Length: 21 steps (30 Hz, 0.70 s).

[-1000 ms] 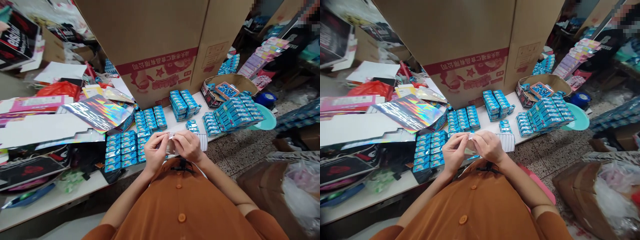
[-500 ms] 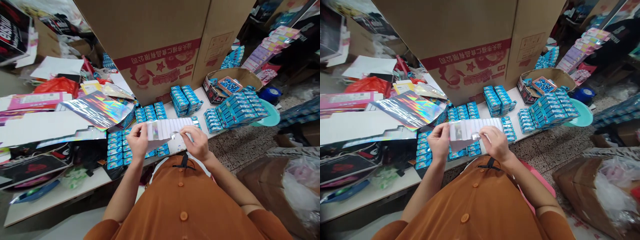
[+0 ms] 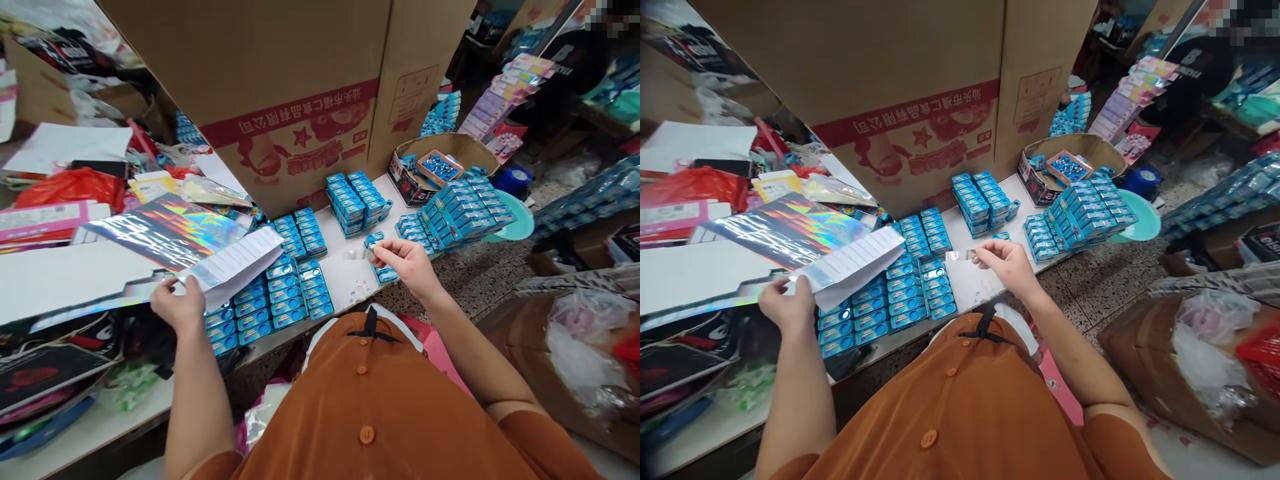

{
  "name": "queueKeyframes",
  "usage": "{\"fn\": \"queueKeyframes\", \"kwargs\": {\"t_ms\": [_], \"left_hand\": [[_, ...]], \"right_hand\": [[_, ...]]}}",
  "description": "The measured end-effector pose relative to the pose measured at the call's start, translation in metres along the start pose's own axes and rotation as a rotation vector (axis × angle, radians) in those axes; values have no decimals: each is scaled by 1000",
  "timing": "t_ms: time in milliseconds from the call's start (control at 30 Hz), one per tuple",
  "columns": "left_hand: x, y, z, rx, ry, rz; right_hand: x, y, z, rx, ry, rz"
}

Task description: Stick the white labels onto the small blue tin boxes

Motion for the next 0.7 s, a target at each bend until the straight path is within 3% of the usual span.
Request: {"fn": "queueKeyframes", "kwargs": {"t_ms": [100, 167, 233, 300, 433, 467, 567, 700], "left_hand": [[-1, 10, 20, 204, -4, -231], [21, 7, 43, 311, -98, -250], [54, -8, 73, 319, -186, -162], [90, -34, 106, 164, -125, 38], [152, -98, 178, -547, 256, 515], [164, -110, 193, -667, 376, 604], [185, -128, 224, -826, 738, 821], [197, -128, 239, -913, 1101, 955]], "right_hand": [[2, 6, 0, 21, -50, -54], [7, 11, 2, 37, -63, -82], [15, 14, 4, 49, -83, -128], [25, 12, 8, 60, -109, -204], [48, -10, 21, 36, -139, -345], [54, -18, 25, 14, -133, -361], [72, -38, 37, -31, -93, -362], [93, -49, 49, -40, -88, -344]]}}
Point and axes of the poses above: each hand's wrist, its own z-axis away from the middle knuckle, its own y-axis out of the back of the hand, x = y × z, the point moved 2 cm from there along -z, towards the middle knuckle, and after that the axes turned 9 degrees about z, right-handed, at the moved point
